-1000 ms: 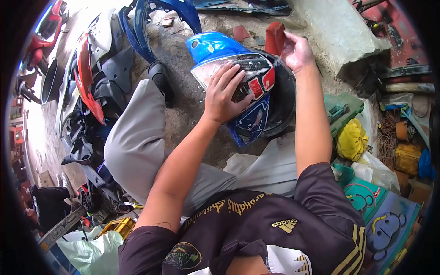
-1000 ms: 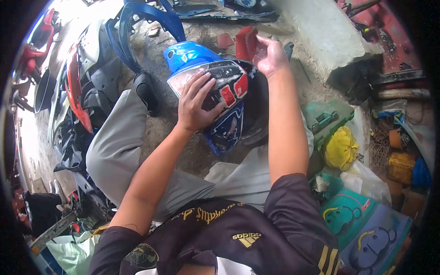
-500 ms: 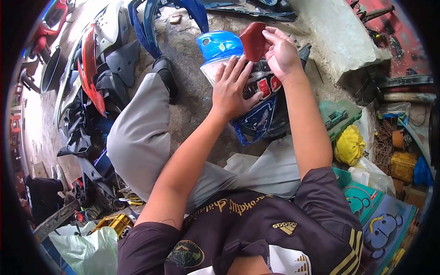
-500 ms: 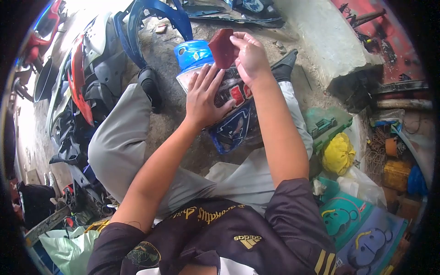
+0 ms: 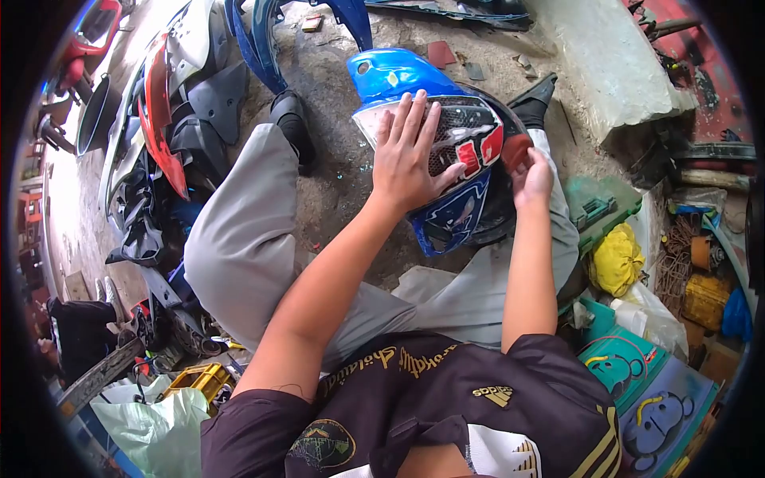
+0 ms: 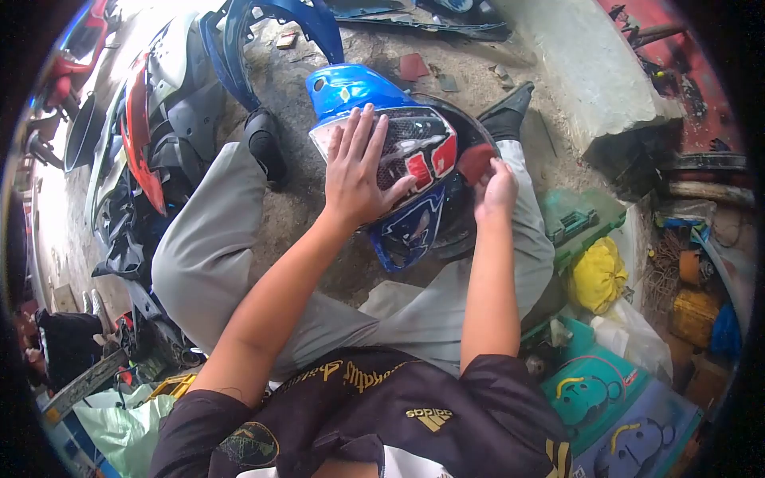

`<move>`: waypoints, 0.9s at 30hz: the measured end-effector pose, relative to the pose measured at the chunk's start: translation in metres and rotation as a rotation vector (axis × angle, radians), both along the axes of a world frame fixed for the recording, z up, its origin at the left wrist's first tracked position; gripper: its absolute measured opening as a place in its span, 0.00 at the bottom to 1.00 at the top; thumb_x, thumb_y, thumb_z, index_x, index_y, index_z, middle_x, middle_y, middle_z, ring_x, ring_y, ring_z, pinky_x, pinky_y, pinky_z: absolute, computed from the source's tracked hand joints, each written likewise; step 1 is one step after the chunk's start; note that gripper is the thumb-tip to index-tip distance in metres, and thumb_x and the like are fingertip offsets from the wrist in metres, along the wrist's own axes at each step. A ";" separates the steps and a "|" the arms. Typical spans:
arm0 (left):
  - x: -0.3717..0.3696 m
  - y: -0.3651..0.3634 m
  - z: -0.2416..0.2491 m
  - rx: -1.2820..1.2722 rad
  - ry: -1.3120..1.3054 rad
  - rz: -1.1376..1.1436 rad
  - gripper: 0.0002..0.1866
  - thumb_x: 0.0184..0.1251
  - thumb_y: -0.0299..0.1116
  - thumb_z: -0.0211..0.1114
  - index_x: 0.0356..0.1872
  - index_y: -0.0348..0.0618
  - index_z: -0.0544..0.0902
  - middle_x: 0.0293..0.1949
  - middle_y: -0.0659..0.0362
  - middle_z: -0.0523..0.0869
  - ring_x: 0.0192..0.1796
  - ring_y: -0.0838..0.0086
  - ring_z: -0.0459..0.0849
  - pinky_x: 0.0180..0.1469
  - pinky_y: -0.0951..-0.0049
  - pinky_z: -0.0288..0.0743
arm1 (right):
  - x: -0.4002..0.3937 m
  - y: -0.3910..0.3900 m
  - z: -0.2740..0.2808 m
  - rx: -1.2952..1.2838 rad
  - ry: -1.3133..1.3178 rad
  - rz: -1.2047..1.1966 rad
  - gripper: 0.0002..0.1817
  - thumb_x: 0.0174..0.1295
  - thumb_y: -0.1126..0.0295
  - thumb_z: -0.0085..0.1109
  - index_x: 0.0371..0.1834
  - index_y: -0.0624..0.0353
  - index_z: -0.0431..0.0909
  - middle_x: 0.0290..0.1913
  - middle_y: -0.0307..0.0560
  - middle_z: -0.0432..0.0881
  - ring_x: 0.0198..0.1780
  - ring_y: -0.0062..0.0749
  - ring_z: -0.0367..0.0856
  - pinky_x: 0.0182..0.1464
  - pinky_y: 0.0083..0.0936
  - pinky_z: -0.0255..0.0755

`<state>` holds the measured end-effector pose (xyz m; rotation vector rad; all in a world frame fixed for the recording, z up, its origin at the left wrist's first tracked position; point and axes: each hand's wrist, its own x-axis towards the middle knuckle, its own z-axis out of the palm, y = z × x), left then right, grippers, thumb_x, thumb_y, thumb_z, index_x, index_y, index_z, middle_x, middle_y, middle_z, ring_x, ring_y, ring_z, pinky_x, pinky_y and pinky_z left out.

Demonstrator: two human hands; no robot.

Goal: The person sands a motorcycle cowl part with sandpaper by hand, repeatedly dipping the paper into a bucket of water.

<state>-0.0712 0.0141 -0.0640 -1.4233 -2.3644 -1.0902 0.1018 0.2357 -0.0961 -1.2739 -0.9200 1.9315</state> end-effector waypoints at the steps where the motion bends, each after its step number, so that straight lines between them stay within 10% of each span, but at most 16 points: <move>1: 0.002 -0.001 0.002 0.003 0.024 0.016 0.54 0.62 0.65 0.77 0.84 0.41 0.71 0.87 0.43 0.66 0.90 0.46 0.60 0.88 0.41 0.50 | 0.003 0.004 -0.017 -0.035 -0.084 0.049 0.10 0.79 0.69 0.52 0.54 0.56 0.82 0.49 0.45 0.90 0.50 0.39 0.91 0.52 0.40 0.85; 14: -0.003 0.001 -0.005 0.022 0.010 -0.039 0.49 0.62 0.62 0.77 0.80 0.44 0.77 0.83 0.44 0.74 0.87 0.46 0.68 0.88 0.44 0.54 | -0.104 0.041 -0.224 -0.245 -0.353 0.690 0.16 0.79 0.68 0.53 0.59 0.65 0.85 0.56 0.57 0.91 0.57 0.45 0.92 0.62 0.45 0.84; 27: -0.003 0.002 -0.002 0.013 0.023 -0.035 0.49 0.61 0.61 0.78 0.79 0.42 0.78 0.82 0.44 0.74 0.86 0.46 0.69 0.87 0.44 0.55 | -0.088 0.051 -0.190 -0.408 0.395 0.647 0.19 0.79 0.68 0.52 0.63 0.67 0.84 0.62 0.62 0.90 0.61 0.49 0.91 0.67 0.49 0.83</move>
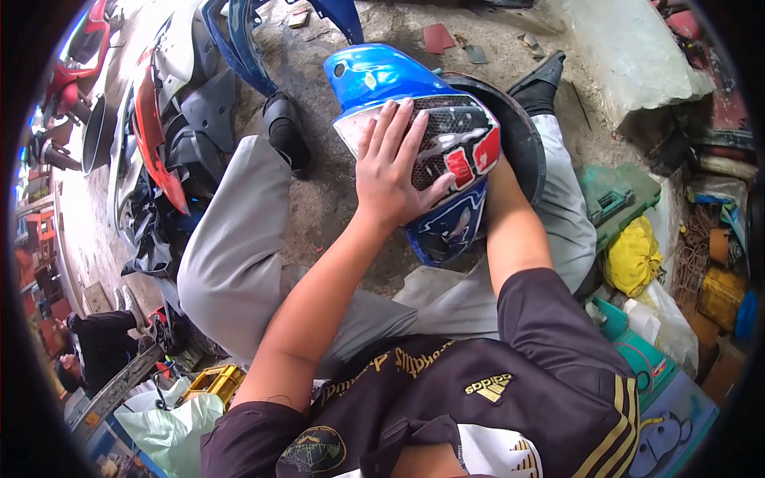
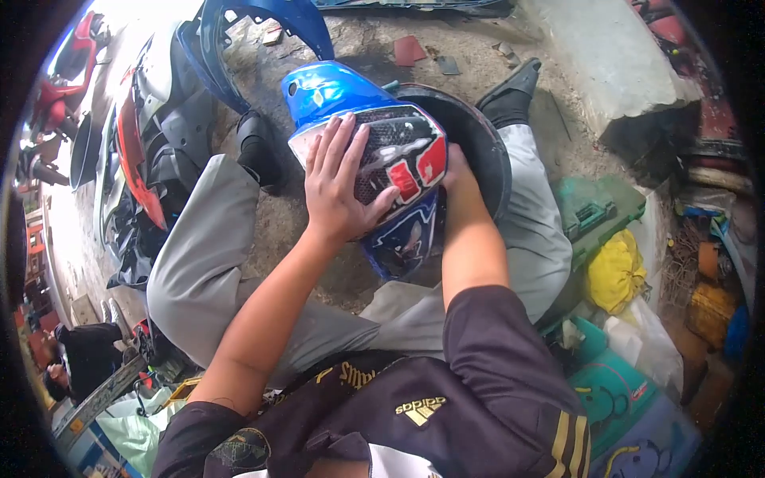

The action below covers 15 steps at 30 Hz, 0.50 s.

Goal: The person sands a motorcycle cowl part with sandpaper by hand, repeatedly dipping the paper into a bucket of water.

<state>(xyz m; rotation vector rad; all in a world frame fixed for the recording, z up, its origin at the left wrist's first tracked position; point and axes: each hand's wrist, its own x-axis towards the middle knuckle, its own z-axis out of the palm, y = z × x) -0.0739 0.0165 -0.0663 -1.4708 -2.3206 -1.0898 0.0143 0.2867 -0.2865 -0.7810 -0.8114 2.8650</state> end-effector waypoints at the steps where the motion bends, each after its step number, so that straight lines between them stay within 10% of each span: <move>1: 0.000 0.000 -0.001 0.002 0.003 0.003 0.49 0.61 0.61 0.79 0.79 0.42 0.77 0.82 0.44 0.74 0.86 0.46 0.69 0.87 0.44 0.55 | 0.004 0.001 0.018 -0.011 0.076 0.003 0.19 0.79 0.68 0.52 0.63 0.68 0.84 0.62 0.62 0.90 0.61 0.50 0.91 0.67 0.50 0.82; 15: 0.003 -0.005 -0.001 0.130 0.011 0.005 0.45 0.60 0.53 0.82 0.75 0.38 0.81 0.78 0.45 0.80 0.83 0.46 0.73 0.85 0.43 0.61 | -0.007 -0.001 0.268 0.205 -0.027 -0.485 0.13 0.81 0.71 0.54 0.59 0.67 0.82 0.56 0.55 0.89 0.60 0.48 0.88 0.70 0.50 0.82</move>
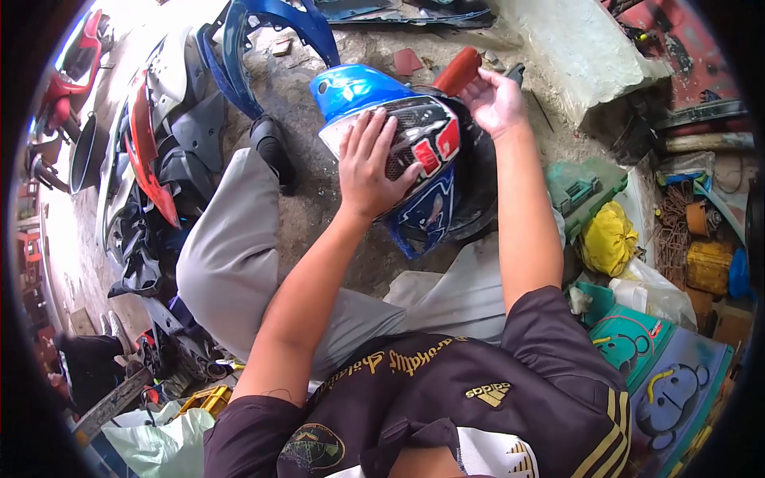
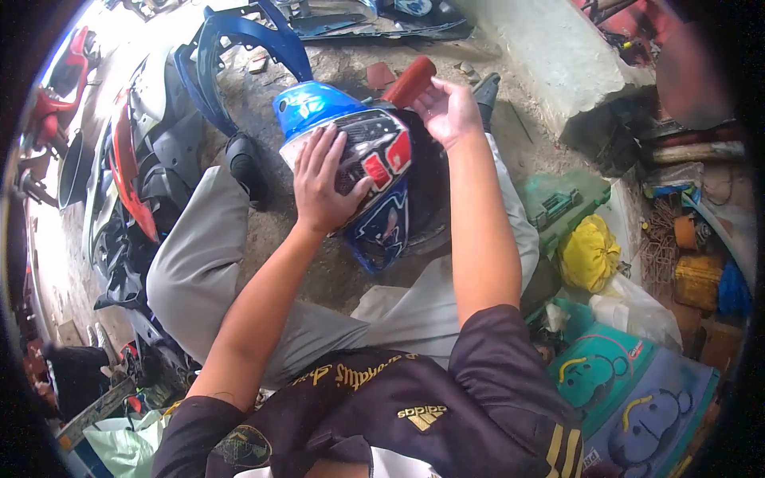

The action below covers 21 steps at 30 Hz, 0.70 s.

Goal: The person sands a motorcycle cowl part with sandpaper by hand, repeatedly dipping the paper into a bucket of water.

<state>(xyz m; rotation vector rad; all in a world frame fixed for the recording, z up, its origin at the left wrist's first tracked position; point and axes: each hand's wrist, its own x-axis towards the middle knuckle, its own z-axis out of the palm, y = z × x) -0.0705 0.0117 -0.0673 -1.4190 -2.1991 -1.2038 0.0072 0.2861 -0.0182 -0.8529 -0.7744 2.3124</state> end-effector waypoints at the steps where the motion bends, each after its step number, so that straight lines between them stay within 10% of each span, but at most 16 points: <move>1: 0.000 0.001 0.001 -0.029 0.015 -0.007 0.44 0.61 0.54 0.82 0.75 0.39 0.81 0.79 0.46 0.80 0.83 0.48 0.73 0.85 0.44 0.60 | -0.006 -0.012 0.016 0.030 0.031 -0.003 0.12 0.81 0.71 0.55 0.57 0.67 0.83 0.55 0.56 0.90 0.59 0.49 0.89 0.70 0.51 0.82; 21: 0.000 0.004 0.009 -0.189 -0.018 0.024 0.58 0.63 0.66 0.76 0.87 0.41 0.67 0.87 0.42 0.66 0.90 0.44 0.60 0.89 0.42 0.48 | -0.037 -0.099 0.063 0.473 0.075 0.095 0.10 0.80 0.75 0.57 0.59 0.65 0.81 0.52 0.54 0.91 0.50 0.37 0.93 0.57 0.37 0.87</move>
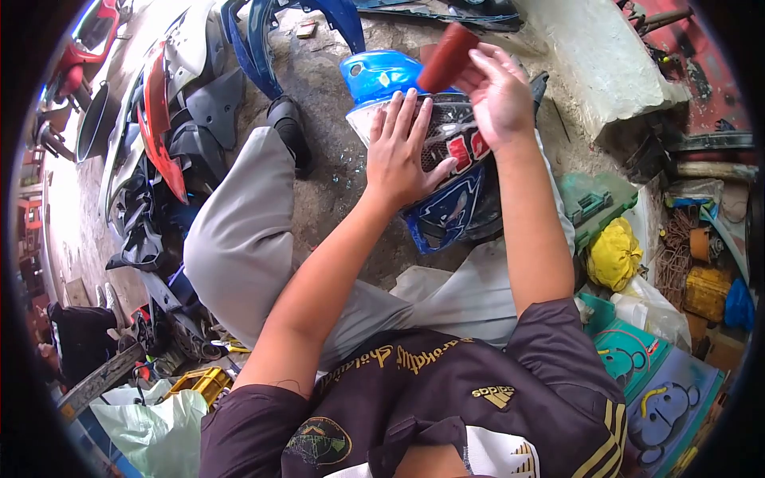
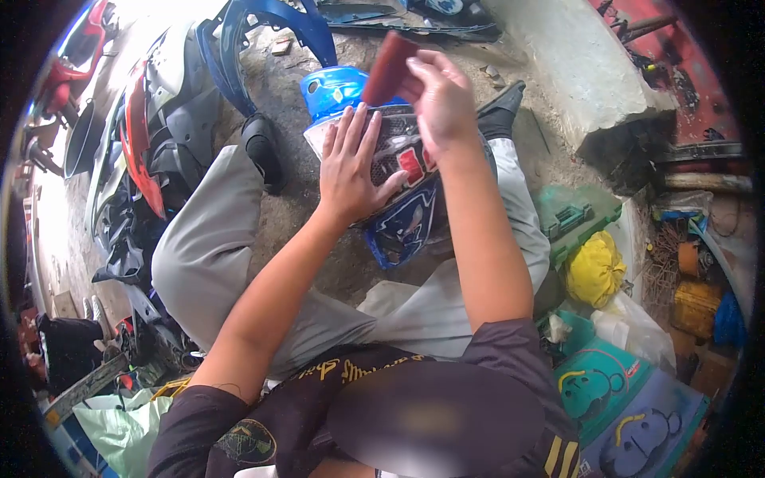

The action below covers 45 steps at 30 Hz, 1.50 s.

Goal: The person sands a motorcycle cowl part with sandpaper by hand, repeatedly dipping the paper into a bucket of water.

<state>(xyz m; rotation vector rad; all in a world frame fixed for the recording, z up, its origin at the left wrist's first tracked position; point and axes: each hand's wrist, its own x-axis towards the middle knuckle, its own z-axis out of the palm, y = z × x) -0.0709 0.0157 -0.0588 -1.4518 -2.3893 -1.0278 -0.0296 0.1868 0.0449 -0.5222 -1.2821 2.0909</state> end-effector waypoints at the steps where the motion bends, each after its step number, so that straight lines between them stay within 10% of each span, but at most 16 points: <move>1: -0.001 0.000 0.000 -0.026 0.012 -0.007 0.60 0.63 0.70 0.74 0.88 0.40 0.64 0.87 0.39 0.64 0.90 0.43 0.58 0.89 0.42 0.48 | 0.008 0.005 0.000 0.017 0.013 -0.034 0.12 0.81 0.74 0.55 0.61 0.66 0.81 0.53 0.56 0.91 0.51 0.40 0.94 0.59 0.38 0.87; 4: 0.000 0.001 0.000 0.037 -0.066 0.032 0.63 0.61 0.73 0.74 0.87 0.38 0.64 0.87 0.37 0.64 0.90 0.41 0.58 0.89 0.41 0.47 | 0.053 0.028 -0.024 -0.054 0.032 -0.165 0.17 0.81 0.69 0.54 0.66 0.63 0.80 0.60 0.57 0.90 0.59 0.48 0.90 0.69 0.47 0.82; 9: 0.000 0.000 0.001 -0.014 -0.050 0.103 0.68 0.53 0.75 0.78 0.87 0.36 0.65 0.87 0.36 0.64 0.89 0.38 0.57 0.88 0.38 0.47 | 0.115 0.050 -0.140 -0.229 -0.416 -0.612 0.22 0.73 0.60 0.47 0.57 0.65 0.82 0.52 0.56 0.90 0.52 0.50 0.93 0.53 0.50 0.88; 12: 0.004 0.000 -0.001 -0.014 -0.046 0.113 0.69 0.50 0.75 0.79 0.87 0.37 0.65 0.86 0.36 0.65 0.89 0.36 0.58 0.87 0.36 0.48 | 0.114 0.046 -0.183 -0.302 -0.406 -0.566 0.19 0.73 0.58 0.55 0.56 0.57 0.86 0.42 0.44 0.89 0.41 0.36 0.91 0.44 0.34 0.84; 16: 0.003 0.001 -0.003 -0.009 -0.044 0.136 0.71 0.48 0.76 0.80 0.87 0.36 0.65 0.86 0.35 0.65 0.89 0.35 0.58 0.87 0.34 0.48 | 0.095 0.075 -0.279 -0.041 -0.920 -0.008 0.19 0.74 0.61 0.52 0.58 0.60 0.85 0.44 0.50 0.90 0.45 0.42 0.92 0.49 0.40 0.86; 23: 0.002 0.003 -0.002 -0.036 -0.050 0.135 0.72 0.46 0.77 0.80 0.85 0.33 0.66 0.85 0.35 0.66 0.88 0.35 0.60 0.87 0.35 0.48 | 0.071 0.092 -0.367 -0.215 -0.941 0.102 0.19 0.75 0.63 0.51 0.59 0.61 0.84 0.46 0.51 0.89 0.47 0.43 0.92 0.51 0.42 0.86; 45: -0.001 0.004 -0.002 -0.040 -0.017 0.111 0.70 0.49 0.78 0.79 0.84 0.32 0.68 0.85 0.37 0.66 0.88 0.38 0.59 0.87 0.36 0.49 | 0.068 0.077 -0.372 -0.373 -0.825 0.140 0.19 0.78 0.68 0.47 0.63 0.63 0.82 0.52 0.56 0.89 0.52 0.46 0.92 0.57 0.48 0.86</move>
